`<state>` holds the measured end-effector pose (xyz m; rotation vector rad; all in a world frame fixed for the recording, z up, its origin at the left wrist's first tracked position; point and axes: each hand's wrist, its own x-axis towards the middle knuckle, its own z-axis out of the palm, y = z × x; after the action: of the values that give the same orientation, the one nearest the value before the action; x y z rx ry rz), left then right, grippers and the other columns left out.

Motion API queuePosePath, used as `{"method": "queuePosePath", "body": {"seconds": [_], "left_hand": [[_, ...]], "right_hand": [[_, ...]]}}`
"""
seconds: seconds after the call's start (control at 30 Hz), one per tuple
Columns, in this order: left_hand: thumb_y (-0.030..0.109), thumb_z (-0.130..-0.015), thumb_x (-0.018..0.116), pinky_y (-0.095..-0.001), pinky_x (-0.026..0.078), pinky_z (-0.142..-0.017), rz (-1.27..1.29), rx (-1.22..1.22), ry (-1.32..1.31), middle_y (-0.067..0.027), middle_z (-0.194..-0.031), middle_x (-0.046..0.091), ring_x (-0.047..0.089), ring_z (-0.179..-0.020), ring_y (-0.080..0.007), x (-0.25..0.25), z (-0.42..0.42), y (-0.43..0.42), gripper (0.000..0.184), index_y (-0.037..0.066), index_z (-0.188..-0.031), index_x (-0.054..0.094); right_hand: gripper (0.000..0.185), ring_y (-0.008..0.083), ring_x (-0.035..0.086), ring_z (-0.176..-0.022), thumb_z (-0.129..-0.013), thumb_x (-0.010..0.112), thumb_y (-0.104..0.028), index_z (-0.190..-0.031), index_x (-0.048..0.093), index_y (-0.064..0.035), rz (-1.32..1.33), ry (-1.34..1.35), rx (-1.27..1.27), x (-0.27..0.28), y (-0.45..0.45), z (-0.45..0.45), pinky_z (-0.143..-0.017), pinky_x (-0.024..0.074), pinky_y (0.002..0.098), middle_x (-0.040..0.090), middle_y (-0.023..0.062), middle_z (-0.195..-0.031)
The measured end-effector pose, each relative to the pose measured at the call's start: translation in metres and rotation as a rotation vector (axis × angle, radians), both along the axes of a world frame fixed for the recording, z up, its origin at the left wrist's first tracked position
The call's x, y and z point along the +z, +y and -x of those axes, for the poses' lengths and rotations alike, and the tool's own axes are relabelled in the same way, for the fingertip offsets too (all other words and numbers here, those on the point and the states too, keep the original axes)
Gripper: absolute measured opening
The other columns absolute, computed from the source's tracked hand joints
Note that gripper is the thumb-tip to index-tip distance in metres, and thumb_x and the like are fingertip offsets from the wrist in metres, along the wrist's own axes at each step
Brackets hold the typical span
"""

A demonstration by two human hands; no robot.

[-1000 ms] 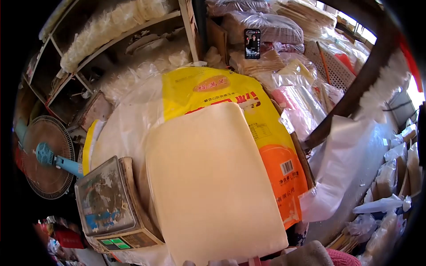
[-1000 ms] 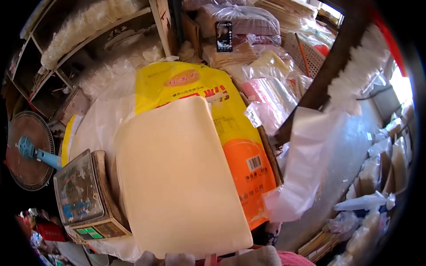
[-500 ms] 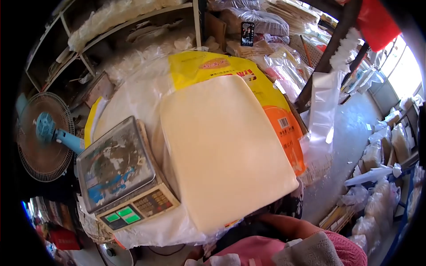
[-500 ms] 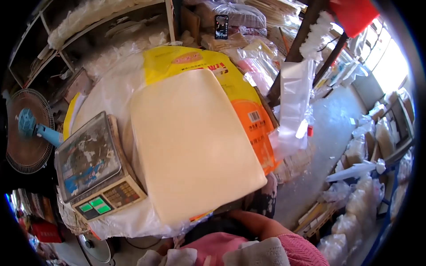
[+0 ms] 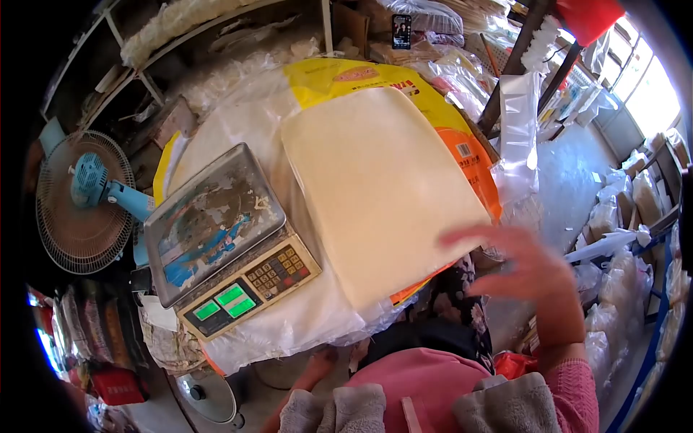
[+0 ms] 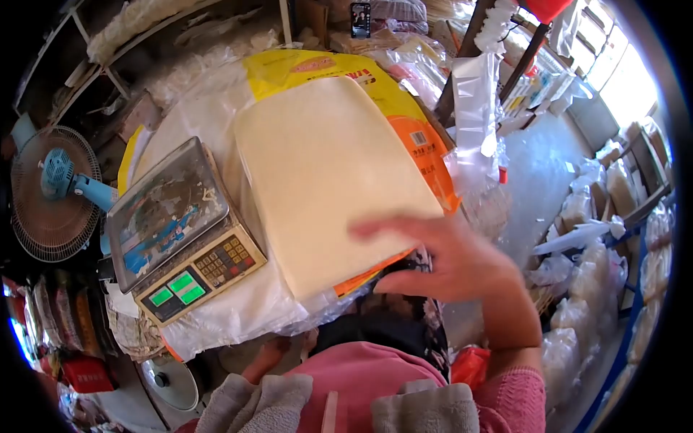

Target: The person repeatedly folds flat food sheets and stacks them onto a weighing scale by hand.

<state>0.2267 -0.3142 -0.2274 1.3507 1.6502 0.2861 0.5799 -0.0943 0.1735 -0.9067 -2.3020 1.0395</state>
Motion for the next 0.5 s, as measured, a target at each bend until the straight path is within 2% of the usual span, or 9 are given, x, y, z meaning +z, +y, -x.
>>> {"method": "queuePosePath", "body": {"seconds": [0.03,0.13,0.2,0.3,0.37,0.43,0.5], "left_hand": [[0.032,-0.09,0.054,-0.045,0.05,-0.084,0.007,0.01,-0.001,-0.0185,-0.105,0.066,0.062,-0.101,-0.0368,0.008,0.0,0.004,0.029,0.011,-0.105,0.067],[0.037,-0.089,0.056,-0.0441,0.05,-0.085,0.013,0.033,-0.01,-0.0205,-0.105,0.065,0.061,-0.103,-0.0374,0.014,-0.005,0.008,0.033,0.011,-0.106,0.067],[0.037,-0.089,0.055,-0.0438,0.05,-0.084,0.006,0.051,-0.031,-0.0211,-0.105,0.064,0.061,-0.102,-0.0372,0.005,-0.01,0.006,0.034,0.011,-0.107,0.067],[0.036,-0.09,0.055,-0.0431,0.05,-0.086,0.013,-0.061,0.026,-0.021,-0.106,0.065,0.061,-0.104,-0.0364,-0.001,-0.018,0.003,0.033,0.01,-0.108,0.067],[0.035,-0.091,0.054,-0.0438,0.05,-0.084,0.073,-0.048,-0.09,-0.0203,-0.104,0.066,0.063,-0.1,-0.038,-0.012,-0.022,-0.001,0.033,0.01,-0.108,0.067],[0.034,-0.092,0.053,-0.0468,0.05,-0.08,-0.199,-0.124,-0.034,-0.0214,-0.106,0.065,0.062,-0.096,-0.042,-0.04,-0.02,-0.017,0.033,0.009,-0.111,0.064],[0.033,-0.091,0.055,-0.048,0.049,-0.079,-0.169,-0.074,-0.103,-0.0224,-0.109,0.063,0.061,-0.098,-0.0422,-0.043,-0.025,-0.018,0.033,0.01,-0.112,0.062]], "right_hand": [[0.069,0.0255,0.056,-0.118,-0.071,0.08,-0.029,-0.127,0.054,0.002,-0.203,0.103,-0.2,0.04,-0.016,0.014,-0.099,0.0422,0.0362,0.059,0.0137,-0.127],[0.065,0.0252,0.057,-0.116,-0.073,0.078,-0.028,-0.125,0.055,0.0016,-0.806,0.346,-0.518,0.09,-0.04,0.01,-0.099,0.0422,0.0369,0.06,0.0135,-0.125],[0.062,0.025,0.057,-0.115,-0.074,0.077,-0.026,-0.124,0.055,0.0014,-1.054,0.411,-0.689,0.107,-0.039,-0.014,-0.099,0.0422,0.0374,0.06,0.0133,-0.124],[0.057,0.0248,0.058,-0.113,-0.075,0.076,-0.025,-0.122,0.056,0.001,-1.183,0.389,-0.905,0.118,-0.03,-0.067,-0.1,0.0423,0.0382,0.061,0.0131,-0.123],[0.054,0.0246,0.058,-0.112,-0.076,0.074,-0.023,-0.121,0.056,0.0008,-1.209,0.338,-1.02,0.119,-0.029,-0.109,-0.1,0.0423,0.0386,0.061,0.013,-0.121],[0.051,0.0245,0.059,-0.111,-0.077,0.073,-0.022,-0.12,0.057,0.0006,-1.214,0.322,-1.111,0.11,-0.032,-0.141,-0.1,0.0423,0.0391,0.062,0.0129,-0.12],[0.049,0.0243,0.059,-0.11,-0.078,0.072,-0.021,-0.119,0.057,0.0003,-1.171,0.289,-1.194,0.095,-0.032,-0.17,-0.1,0.0423,0.0396,0.062,0.0127,-0.119]]}}
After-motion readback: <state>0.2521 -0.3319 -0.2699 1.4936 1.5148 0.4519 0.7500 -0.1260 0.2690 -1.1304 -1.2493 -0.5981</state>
